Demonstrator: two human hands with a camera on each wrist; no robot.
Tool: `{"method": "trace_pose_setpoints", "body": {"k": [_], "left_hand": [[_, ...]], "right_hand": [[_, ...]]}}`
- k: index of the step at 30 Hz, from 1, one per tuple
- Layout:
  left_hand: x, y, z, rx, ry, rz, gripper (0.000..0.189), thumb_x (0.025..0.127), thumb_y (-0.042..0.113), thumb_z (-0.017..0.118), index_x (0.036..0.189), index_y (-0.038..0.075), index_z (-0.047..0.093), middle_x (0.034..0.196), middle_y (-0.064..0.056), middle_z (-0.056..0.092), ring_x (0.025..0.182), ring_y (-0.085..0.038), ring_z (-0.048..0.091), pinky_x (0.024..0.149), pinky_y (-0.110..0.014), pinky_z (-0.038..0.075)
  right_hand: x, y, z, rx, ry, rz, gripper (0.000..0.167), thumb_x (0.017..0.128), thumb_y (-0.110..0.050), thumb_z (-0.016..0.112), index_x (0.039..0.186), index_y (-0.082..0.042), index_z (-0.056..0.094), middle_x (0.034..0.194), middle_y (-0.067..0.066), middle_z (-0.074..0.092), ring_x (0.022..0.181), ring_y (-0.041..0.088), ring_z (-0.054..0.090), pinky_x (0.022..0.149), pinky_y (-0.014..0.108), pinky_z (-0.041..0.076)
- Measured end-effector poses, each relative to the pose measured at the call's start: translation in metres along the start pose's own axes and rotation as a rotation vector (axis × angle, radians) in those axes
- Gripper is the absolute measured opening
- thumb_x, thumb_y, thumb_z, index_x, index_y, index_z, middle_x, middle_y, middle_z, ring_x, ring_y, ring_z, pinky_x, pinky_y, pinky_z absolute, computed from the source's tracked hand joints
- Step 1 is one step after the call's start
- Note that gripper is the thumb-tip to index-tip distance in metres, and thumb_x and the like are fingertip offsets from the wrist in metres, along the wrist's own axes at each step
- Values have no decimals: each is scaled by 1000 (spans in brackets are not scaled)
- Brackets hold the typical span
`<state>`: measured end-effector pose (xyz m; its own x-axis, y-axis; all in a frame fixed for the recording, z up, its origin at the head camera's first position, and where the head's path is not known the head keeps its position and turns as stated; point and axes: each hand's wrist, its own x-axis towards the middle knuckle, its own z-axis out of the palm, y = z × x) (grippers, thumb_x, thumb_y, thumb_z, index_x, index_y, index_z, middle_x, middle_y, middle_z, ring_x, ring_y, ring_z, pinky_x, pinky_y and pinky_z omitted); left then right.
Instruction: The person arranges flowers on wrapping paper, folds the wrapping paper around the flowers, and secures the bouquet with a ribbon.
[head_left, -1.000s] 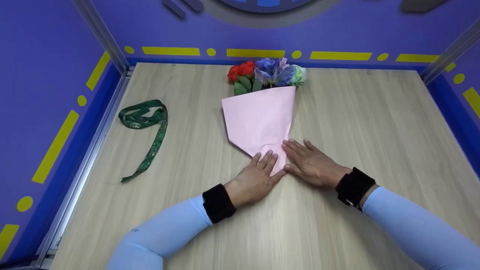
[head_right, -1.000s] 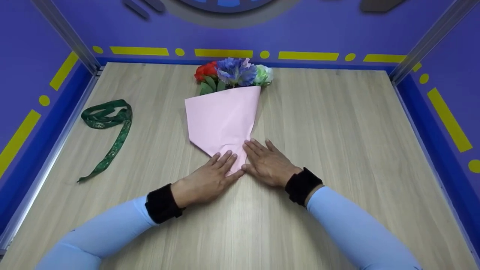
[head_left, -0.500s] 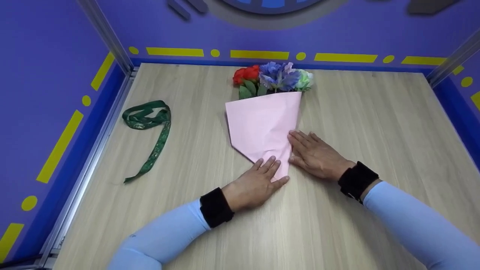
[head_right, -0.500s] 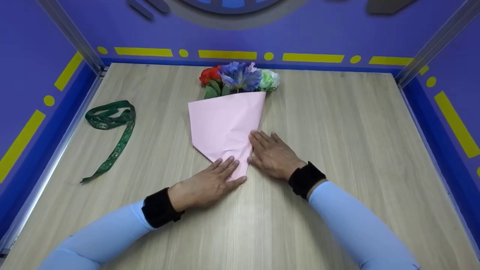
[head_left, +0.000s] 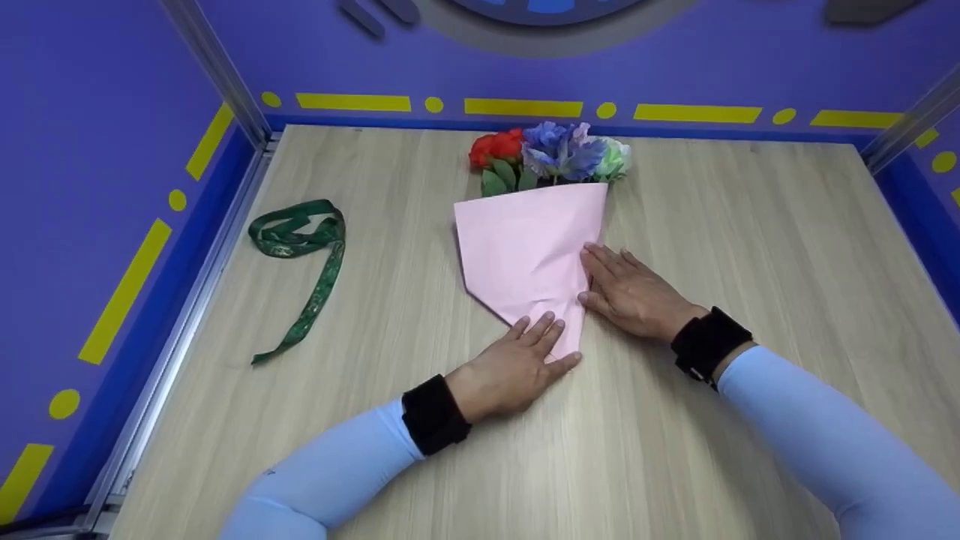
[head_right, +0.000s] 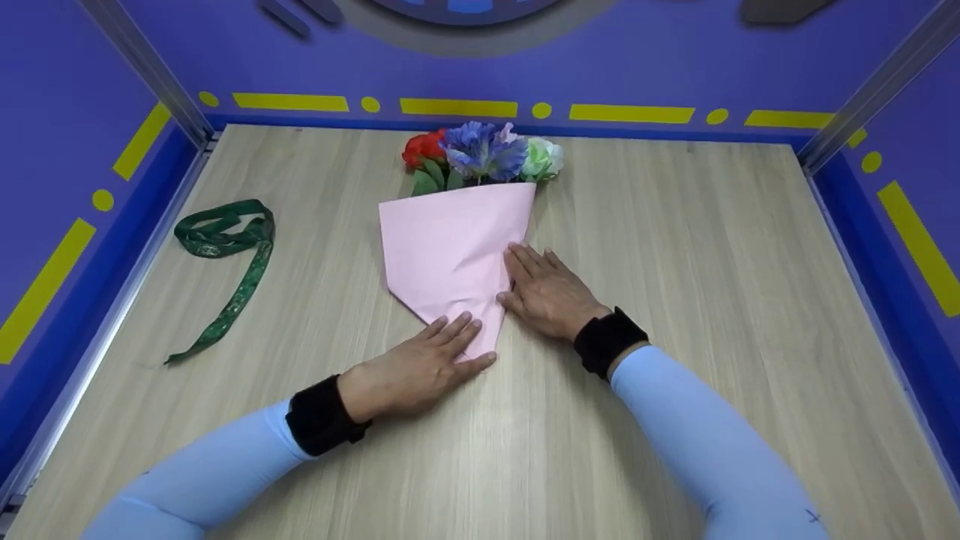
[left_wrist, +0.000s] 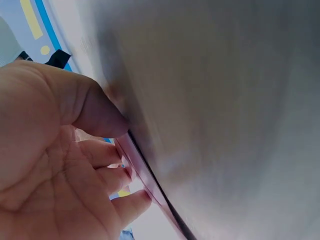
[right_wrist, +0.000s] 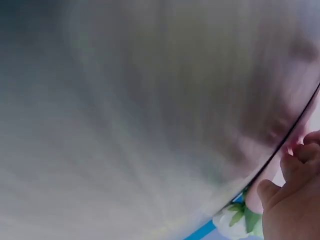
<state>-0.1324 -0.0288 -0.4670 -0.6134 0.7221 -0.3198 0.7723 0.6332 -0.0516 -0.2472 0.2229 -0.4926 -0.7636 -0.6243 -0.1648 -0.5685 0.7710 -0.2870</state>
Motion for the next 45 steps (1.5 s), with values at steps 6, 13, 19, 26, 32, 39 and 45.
{"method": "trace_pose_setpoints", "body": {"k": [6, 13, 19, 26, 32, 39, 45], "left_hand": [[1, 1, -1, 8, 11, 3, 56, 112, 25, 41, 167, 30, 32, 174, -19, 22, 163, -33, 18, 131, -49, 23], [-1, 1, 0, 11, 13, -4, 56, 112, 25, 41, 167, 31, 33, 174, -19, 22, 163, -33, 17, 131, -49, 22], [0, 0, 0, -8, 9, -8, 55, 112, 26, 41, 167, 32, 33, 174, -18, 22, 163, -32, 17, 131, -48, 22], [2, 2, 0, -11, 8, -17, 54, 113, 27, 39, 166, 32, 34, 174, -17, 22, 163, -32, 17, 131, -47, 23], [1, 0, 1, -10, 23, -13, 53, 113, 26, 40, 165, 32, 36, 174, -17, 24, 163, -31, 19, 130, -47, 24], [0, -3, 1, -34, 25, -2, 53, 113, 26, 40, 165, 34, 37, 174, -15, 24, 164, -30, 17, 132, -46, 20], [0, -5, 0, -58, 27, -3, 53, 113, 25, 40, 165, 34, 37, 174, -15, 23, 164, -30, 17, 132, -45, 20]], "right_hand": [[8, 11, -3, -16, -51, 64, 81, 113, -50, 38, 167, 4, 11, 176, 23, 8, 163, 40, 9, 130, 61, 8], [14, 10, -5, -46, -67, 72, 82, 112, -53, 38, 167, 3, 12, 176, 22, 10, 163, 41, 10, 129, 66, 5], [22, 13, -7, -53, -30, 83, 81, 113, -52, 37, 167, 4, 14, 175, 24, 14, 163, 43, 12, 128, 66, 6], [30, 25, -11, -34, -40, 91, 78, 113, -55, 34, 168, -2, 19, 175, 20, 19, 163, 41, 12, 128, 66, 4], [30, 26, -12, -42, -37, 84, 78, 112, -56, 36, 168, -3, 22, 174, 19, 23, 162, 41, 15, 128, 67, 6], [29, 22, -19, -63, -30, 78, 75, 113, -51, 40, 164, 2, 30, 170, 24, 30, 160, 41, 24, 129, 64, 12], [31, 29, -15, -56, -45, 77, 81, 112, -55, 40, 167, 0, 18, 174, 23, 19, 162, 41, 15, 128, 66, 10]]}}
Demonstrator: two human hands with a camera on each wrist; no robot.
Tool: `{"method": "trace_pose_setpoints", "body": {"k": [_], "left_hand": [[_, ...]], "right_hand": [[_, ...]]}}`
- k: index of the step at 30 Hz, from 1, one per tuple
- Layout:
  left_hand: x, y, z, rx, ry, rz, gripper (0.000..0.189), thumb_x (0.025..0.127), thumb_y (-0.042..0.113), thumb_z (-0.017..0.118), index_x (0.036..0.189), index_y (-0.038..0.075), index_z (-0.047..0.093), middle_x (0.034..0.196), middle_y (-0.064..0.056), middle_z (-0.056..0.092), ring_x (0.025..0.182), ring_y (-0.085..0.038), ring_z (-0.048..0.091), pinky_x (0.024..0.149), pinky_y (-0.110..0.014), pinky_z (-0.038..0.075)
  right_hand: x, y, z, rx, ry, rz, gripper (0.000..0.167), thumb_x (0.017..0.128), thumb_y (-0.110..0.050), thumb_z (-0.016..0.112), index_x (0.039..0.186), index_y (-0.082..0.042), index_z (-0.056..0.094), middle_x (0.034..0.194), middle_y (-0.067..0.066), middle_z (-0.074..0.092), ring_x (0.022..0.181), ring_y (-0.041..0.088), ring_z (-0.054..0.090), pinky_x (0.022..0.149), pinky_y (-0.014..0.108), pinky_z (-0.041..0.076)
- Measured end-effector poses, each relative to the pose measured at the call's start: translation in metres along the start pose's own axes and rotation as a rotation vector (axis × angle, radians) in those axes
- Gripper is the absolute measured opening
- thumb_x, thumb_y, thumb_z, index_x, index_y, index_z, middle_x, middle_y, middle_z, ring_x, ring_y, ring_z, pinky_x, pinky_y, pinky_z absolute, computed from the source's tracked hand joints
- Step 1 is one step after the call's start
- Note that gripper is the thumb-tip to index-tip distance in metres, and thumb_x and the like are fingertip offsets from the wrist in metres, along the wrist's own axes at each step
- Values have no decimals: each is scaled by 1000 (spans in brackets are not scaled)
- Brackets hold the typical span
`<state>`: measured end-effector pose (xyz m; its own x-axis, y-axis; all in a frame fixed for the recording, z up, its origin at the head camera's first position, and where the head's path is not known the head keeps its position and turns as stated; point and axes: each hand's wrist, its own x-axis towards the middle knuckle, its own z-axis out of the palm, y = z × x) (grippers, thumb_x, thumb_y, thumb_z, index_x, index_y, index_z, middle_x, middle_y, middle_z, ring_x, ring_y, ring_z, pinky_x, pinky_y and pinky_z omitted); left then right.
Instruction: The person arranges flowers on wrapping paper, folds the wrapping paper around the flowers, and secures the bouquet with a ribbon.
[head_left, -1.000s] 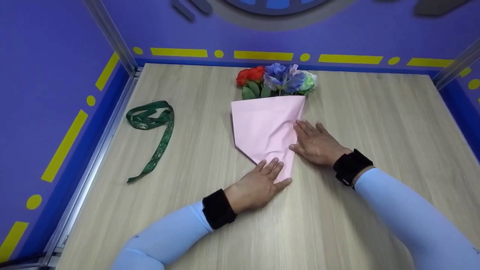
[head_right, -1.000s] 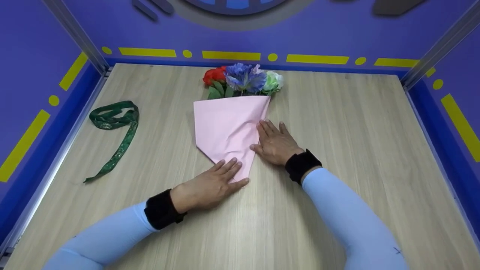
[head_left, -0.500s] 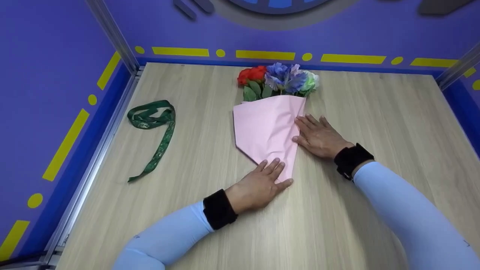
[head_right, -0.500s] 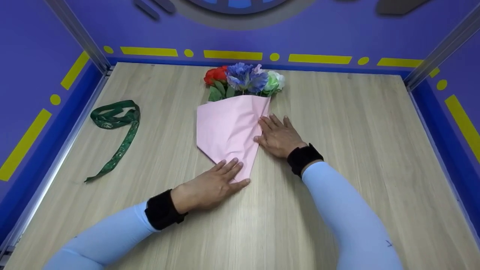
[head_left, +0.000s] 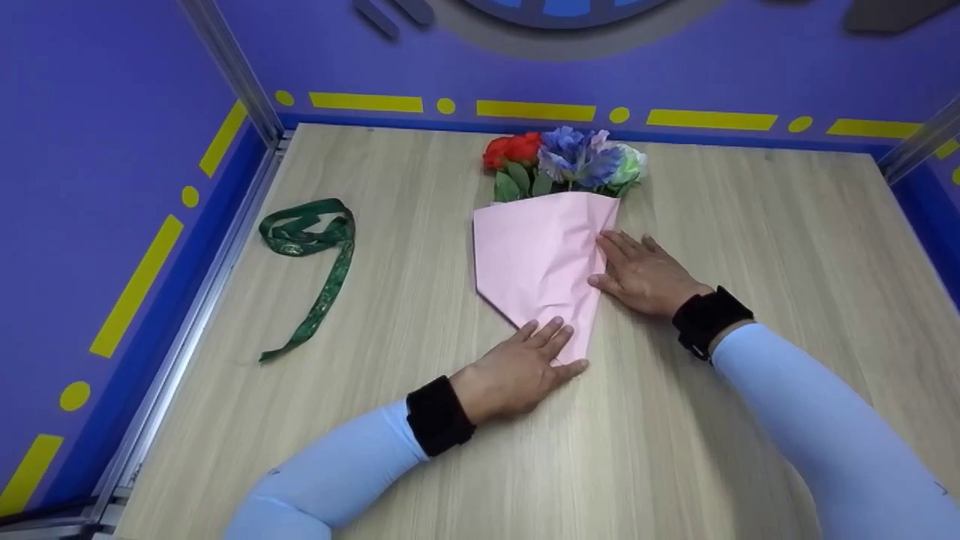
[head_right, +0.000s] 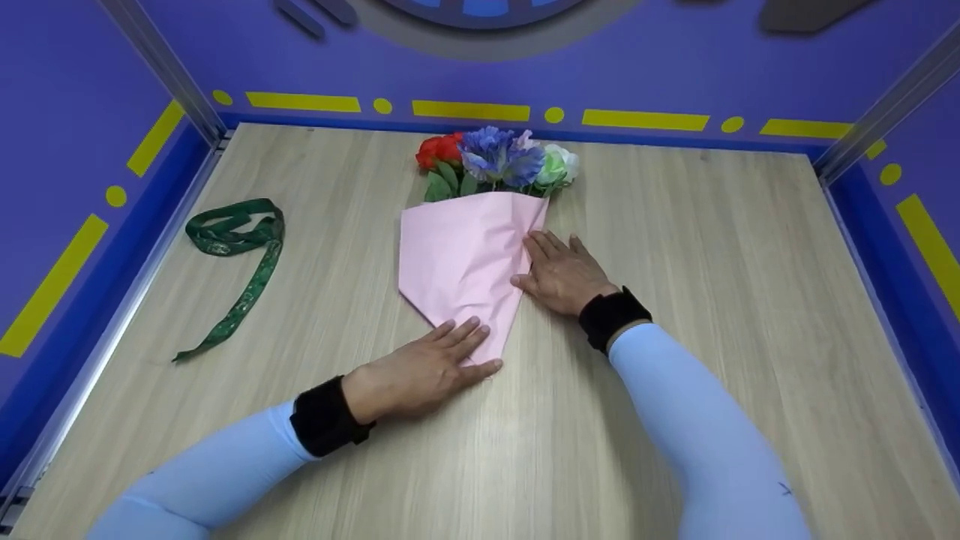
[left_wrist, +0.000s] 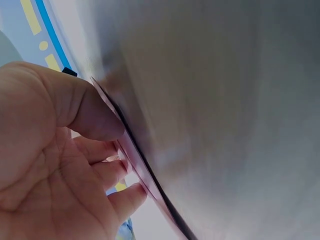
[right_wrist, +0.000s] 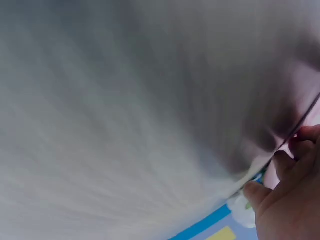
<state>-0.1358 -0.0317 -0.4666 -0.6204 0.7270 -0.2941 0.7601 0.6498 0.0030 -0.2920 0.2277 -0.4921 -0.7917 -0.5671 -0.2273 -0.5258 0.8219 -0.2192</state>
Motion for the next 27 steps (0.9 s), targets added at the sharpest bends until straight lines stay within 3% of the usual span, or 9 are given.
{"method": "trace_pose_setpoints", "body": {"k": [7, 11, 16, 27], "left_hand": [[-1, -1, 0, 12, -13, 5, 55, 112, 24, 41, 166, 34, 35, 175, -15, 22, 164, -30, 15, 132, -46, 19], [0, -1, -1, 5, -44, 2, 56, 112, 24, 42, 166, 35, 33, 176, -14, 20, 165, -29, 12, 133, -45, 16], [2, -1, -3, -4, -54, 4, 57, 112, 23, 43, 167, 35, 32, 176, -15, 19, 165, -30, 11, 133, -45, 16], [0, 3, -4, 17, -47, -9, 56, 112, 24, 41, 167, 35, 32, 175, -15, 20, 164, -30, 14, 132, -46, 18]], "right_hand": [[6, 6, -3, -16, -44, 50, 92, 107, -68, 38, 169, -4, 13, 176, 19, 14, 163, 42, 8, 127, 70, 3], [11, 10, -8, -5, -28, 68, 101, 102, -73, 45, 168, -3, 18, 175, 22, 18, 163, 44, 11, 126, 71, 3], [18, 15, -13, 24, -4, 67, 98, 102, -70, 47, 168, -2, 20, 175, 22, 19, 163, 42, 12, 127, 69, 6], [28, 24, -21, 52, -80, 123, 113, 94, -82, 48, 170, -7, 10, 177, 20, 8, 162, 48, 4, 124, 74, 2]]}}
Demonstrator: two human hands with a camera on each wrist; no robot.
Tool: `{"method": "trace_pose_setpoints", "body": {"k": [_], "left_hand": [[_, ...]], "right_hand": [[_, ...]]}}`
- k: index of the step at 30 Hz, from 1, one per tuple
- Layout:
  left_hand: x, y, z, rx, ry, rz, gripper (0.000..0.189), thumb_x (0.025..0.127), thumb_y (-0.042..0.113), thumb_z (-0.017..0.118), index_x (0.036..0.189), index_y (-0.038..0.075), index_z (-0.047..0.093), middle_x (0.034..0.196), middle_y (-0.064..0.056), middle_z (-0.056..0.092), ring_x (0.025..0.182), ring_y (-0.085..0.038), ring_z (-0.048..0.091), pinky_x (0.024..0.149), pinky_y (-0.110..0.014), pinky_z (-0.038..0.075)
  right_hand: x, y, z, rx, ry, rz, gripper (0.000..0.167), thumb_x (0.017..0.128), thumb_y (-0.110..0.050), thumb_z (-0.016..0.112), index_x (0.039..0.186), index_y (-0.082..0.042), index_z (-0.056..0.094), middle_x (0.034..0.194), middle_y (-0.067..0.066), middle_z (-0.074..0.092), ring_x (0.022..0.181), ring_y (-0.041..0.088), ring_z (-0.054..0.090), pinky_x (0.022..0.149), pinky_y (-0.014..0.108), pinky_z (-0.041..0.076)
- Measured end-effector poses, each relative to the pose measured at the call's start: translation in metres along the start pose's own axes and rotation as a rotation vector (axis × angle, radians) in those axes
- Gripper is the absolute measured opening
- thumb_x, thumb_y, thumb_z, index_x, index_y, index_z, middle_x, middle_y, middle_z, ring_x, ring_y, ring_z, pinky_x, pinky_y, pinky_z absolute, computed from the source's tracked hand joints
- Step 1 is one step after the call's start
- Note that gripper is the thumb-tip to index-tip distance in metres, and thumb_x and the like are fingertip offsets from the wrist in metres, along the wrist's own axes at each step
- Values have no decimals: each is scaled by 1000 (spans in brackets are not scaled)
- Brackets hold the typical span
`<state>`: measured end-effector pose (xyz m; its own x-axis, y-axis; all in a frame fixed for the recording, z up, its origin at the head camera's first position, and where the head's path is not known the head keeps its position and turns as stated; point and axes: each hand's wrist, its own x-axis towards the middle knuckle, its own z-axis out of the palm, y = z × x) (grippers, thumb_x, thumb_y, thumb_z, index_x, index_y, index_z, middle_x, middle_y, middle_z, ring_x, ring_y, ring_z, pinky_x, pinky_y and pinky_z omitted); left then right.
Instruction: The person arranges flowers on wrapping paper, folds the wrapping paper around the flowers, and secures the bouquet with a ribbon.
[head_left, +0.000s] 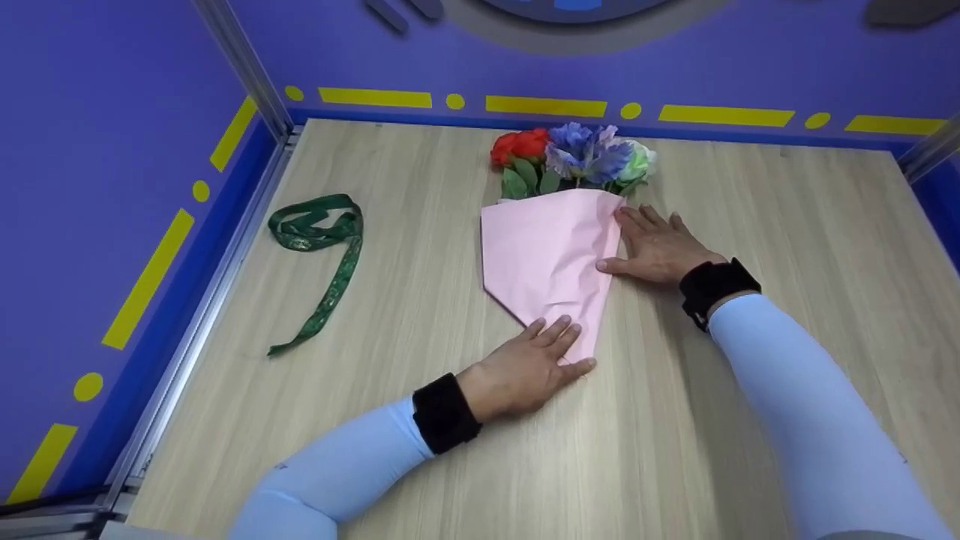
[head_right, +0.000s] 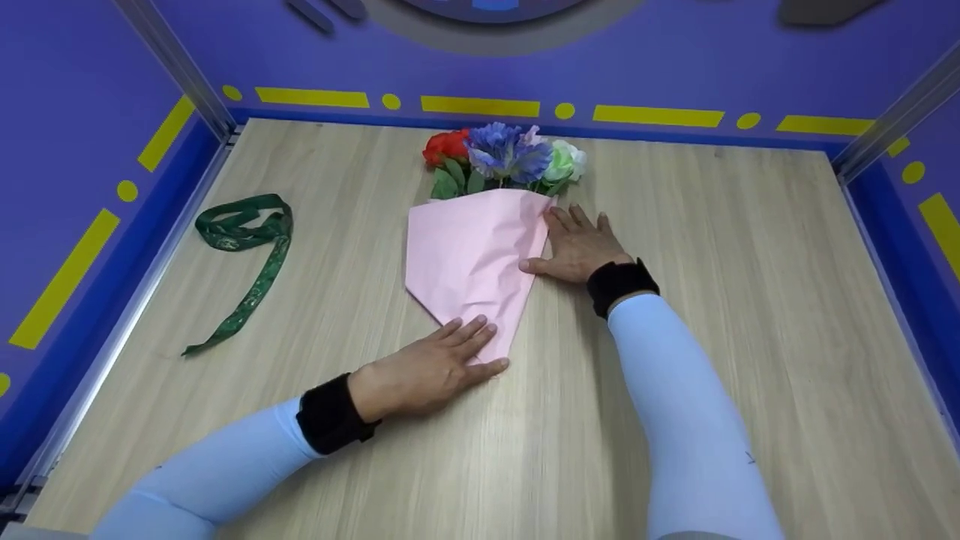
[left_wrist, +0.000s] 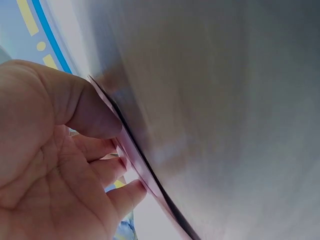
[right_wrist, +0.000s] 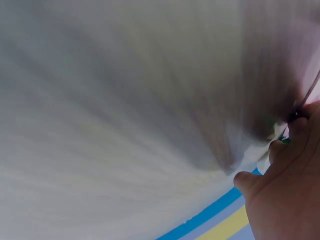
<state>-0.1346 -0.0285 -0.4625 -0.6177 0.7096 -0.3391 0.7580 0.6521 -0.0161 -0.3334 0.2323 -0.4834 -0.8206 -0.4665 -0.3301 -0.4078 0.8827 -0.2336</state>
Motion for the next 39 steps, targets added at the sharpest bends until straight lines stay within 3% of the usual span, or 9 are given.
{"method": "trace_pose_setpoints", "body": {"k": [9, 18, 26, 29, 33, 39], "left_hand": [[0, 2, -3, 21, -6, -4, 56, 113, 25, 41, 167, 34, 32, 175, -15, 21, 164, -31, 14, 132, -47, 18], [-3, 7, 2, 32, 15, 37, 56, 113, 26, 41, 167, 32, 31, 175, -17, 21, 164, -33, 12, 132, -48, 18], [-8, -6, 4, -213, 21, 82, 53, 114, 17, 29, 167, 11, 30, 176, -17, 17, 165, -29, 8, 133, -40, 10], [-9, -10, 4, -223, 54, 103, 52, 114, 18, 27, 166, 9, 33, 175, -16, 21, 164, -29, 13, 133, -39, 13], [-11, -12, 7, -177, 88, 127, 50, 117, 25, 27, 164, 17, 39, 174, -17, 25, 164, -30, 17, 132, -40, 17], [-12, -12, 6, -152, 61, 136, 49, 116, 26, 34, 164, 29, 40, 174, -19, 21, 164, -32, 14, 133, -43, 16]], "right_hand": [[-2, 5, -2, -14, -7, 14, 113, 93, -84, 48, 170, -10, 12, 177, 18, 10, 162, 49, 2, 123, 75, 1], [-17, 11, 4, 12, 2, 22, 112, 94, -83, 49, 170, -9, 13, 177, 17, 11, 162, 48, 3, 123, 76, 0], [-26, 8, 8, 14, 38, 35, 113, 95, -81, 49, 169, -5, 11, 176, 21, 11, 161, 51, 6, 122, 78, 3], [-34, -1, 13, -17, 85, 35, 106, 100, -74, 48, 168, -1, 14, 174, 26, 15, 160, 52, 10, 122, 77, 7], [-59, -27, 33, -112, 157, -56, 84, 110, -56, 43, 166, 2, 20, 173, 27, 20, 160, 50, 16, 124, 74, 11], [-125, -68, 73, -165, 177, -318, 72, 112, -45, 45, 165, 1, 28, 173, 20, 26, 161, 39, 22, 128, 64, 17]]}}
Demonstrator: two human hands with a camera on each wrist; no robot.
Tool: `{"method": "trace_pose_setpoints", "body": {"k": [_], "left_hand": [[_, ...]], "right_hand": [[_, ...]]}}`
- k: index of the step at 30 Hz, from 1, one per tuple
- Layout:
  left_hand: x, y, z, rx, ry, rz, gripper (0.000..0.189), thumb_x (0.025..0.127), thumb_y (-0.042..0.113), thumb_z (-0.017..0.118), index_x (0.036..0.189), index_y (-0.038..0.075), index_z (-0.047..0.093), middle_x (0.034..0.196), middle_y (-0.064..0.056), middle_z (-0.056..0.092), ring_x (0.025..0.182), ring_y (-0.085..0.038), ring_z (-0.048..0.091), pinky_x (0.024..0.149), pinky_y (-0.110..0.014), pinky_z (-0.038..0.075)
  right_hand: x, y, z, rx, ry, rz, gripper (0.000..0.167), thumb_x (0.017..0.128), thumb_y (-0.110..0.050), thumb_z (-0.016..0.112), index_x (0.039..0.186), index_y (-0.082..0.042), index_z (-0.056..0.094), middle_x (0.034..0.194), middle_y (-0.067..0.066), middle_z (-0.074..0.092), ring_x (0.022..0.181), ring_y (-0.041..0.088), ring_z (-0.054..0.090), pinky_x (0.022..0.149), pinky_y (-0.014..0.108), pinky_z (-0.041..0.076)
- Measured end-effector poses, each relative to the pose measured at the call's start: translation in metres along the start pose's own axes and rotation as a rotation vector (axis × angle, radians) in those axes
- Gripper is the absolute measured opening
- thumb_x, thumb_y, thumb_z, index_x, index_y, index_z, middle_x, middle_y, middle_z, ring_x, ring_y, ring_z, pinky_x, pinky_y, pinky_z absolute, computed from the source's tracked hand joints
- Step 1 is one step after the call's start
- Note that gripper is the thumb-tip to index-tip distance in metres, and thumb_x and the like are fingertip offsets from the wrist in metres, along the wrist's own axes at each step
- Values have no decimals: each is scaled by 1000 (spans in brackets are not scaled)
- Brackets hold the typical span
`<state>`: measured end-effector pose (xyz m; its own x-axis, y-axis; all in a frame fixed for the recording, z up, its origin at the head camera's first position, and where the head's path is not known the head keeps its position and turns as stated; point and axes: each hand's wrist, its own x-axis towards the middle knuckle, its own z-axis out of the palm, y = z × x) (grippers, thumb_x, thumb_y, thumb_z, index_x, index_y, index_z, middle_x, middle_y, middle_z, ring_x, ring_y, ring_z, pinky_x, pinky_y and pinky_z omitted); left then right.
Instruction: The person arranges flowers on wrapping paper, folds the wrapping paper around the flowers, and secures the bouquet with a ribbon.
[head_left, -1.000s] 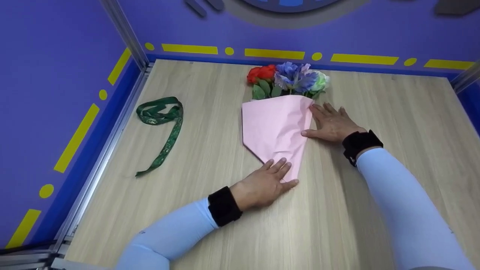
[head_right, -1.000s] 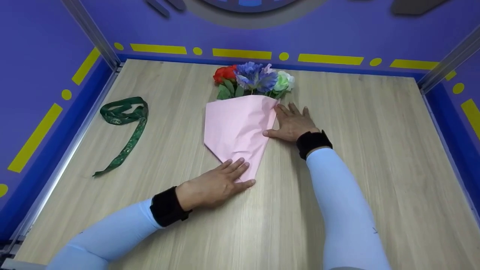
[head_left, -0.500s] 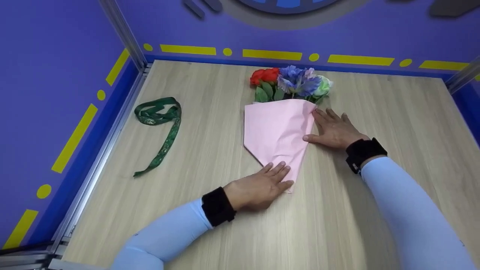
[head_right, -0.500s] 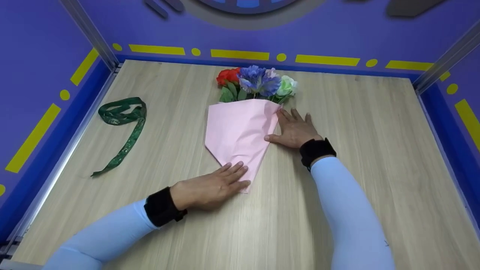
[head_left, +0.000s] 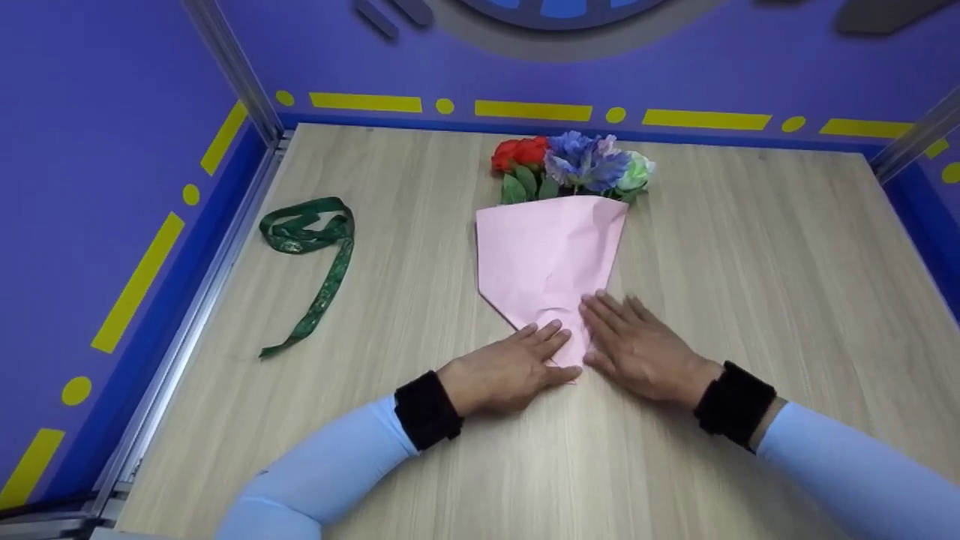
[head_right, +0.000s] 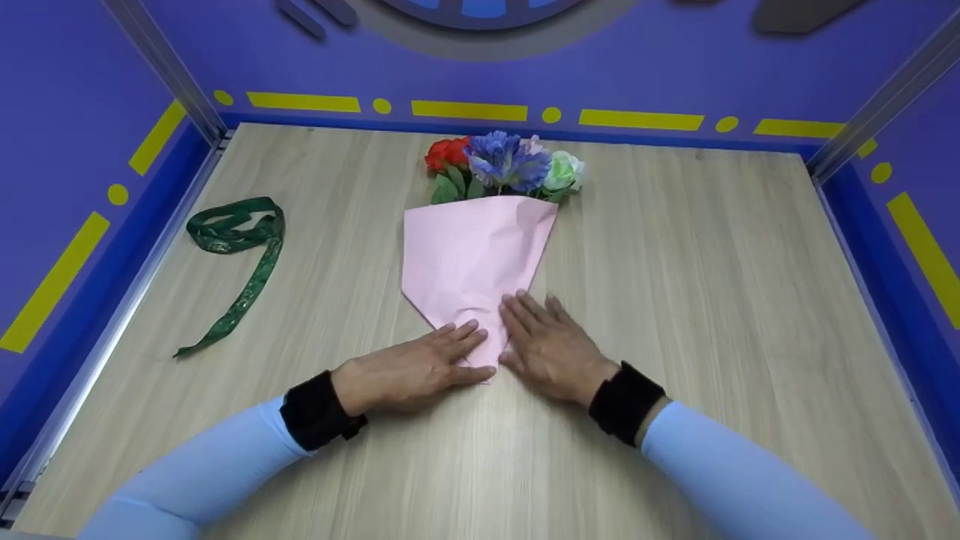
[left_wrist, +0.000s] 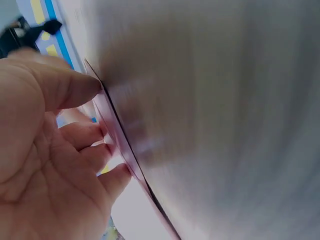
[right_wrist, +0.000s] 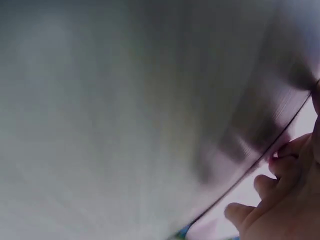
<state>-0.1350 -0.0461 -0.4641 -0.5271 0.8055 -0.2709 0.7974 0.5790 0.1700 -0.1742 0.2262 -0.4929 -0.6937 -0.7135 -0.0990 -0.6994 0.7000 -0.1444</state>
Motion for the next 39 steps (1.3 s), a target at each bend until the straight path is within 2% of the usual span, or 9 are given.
{"method": "trace_pose_setpoints", "body": {"k": [3, 6, 13, 17, 22, 25, 33, 36, 39], "left_hand": [[0, 1, -1, 11, -24, -6, 52, 114, 22, 39, 164, 30, 38, 175, -20, 18, 164, -32, 11, 133, -44, 14], [0, 1, -1, 31, -24, -11, 54, 112, 20, 43, 164, 31, 39, 175, -19, 20, 164, -31, 12, 133, -44, 16], [3, 2, -2, 39, -32, -20, 52, 112, 22, 42, 163, 31, 39, 174, -20, 21, 164, -32, 13, 132, -45, 16], [4, 4, -3, 29, -38, -27, 52, 112, 22, 44, 164, 32, 38, 174, -19, 21, 164, -32, 14, 132, -44, 16], [5, 5, -2, 30, -23, -22, 51, 113, 24, 43, 163, 32, 39, 174, -19, 22, 164, -32, 15, 132, -44, 18], [5, 6, -2, 41, -18, -31, 51, 113, 24, 43, 163, 33, 40, 174, -19, 23, 164, -31, 15, 132, -43, 18], [4, 6, -2, 20, -19, -48, 48, 114, 25, 40, 160, 35, 44, 174, -16, 25, 163, -30, 17, 132, -41, 20], [4, 5, -3, 34, -23, -51, 48, 113, 25, 41, 160, 35, 44, 174, -16, 26, 163, -30, 17, 132, -42, 20], [4, 4, -3, 42, -16, -48, 48, 113, 24, 42, 160, 35, 45, 173, -16, 27, 163, -31, 18, 131, -43, 21]], "right_hand": [[-22, -21, 6, -57, 14, -130, 70, 112, -45, 46, 163, 1, 34, 171, 19, 31, 159, 36, 29, 126, 60, 24], [-33, -27, 9, -82, 26, -220, 70, 111, -47, 47, 162, 0, 38, 170, 16, 35, 158, 32, 33, 126, 56, 25], [-29, -2, 8, -28, 20, -324, 70, 110, -49, 49, 164, -6, 36, 170, 12, 36, 158, 28, 34, 130, 48, 14], [-22, 19, 5, -15, -25, -284, 73, 110, -53, 48, 167, -10, 30, 172, 9, 32, 160, 27, 31, 130, 53, 15], [-8, 44, 0, -38, -23, -131, 75, 108, -53, 51, 167, -11, 30, 173, 6, 30, 160, 27, 29, 128, 60, 19], [-5, 45, -1, -35, -17, -70, 77, 109, -54, 50, 167, -8, 30, 174, 9, 29, 161, 29, 28, 129, 59, 17], [-14, 23, 4, -28, -8, -172, 81, 109, -54, 50, 164, 2, 31, 172, 17, 30, 160, 31, 29, 126, 59, 23], [-6, 36, 1, -25, 17, -148, 77, 108, -50, 53, 164, 0, 33, 171, 16, 33, 159, 31, 32, 126, 59, 23], [6, 55, -5, 6, -7, -96, 75, 109, -48, 51, 165, -2, 31, 172, 15, 31, 159, 33, 30, 127, 60, 21]]}}
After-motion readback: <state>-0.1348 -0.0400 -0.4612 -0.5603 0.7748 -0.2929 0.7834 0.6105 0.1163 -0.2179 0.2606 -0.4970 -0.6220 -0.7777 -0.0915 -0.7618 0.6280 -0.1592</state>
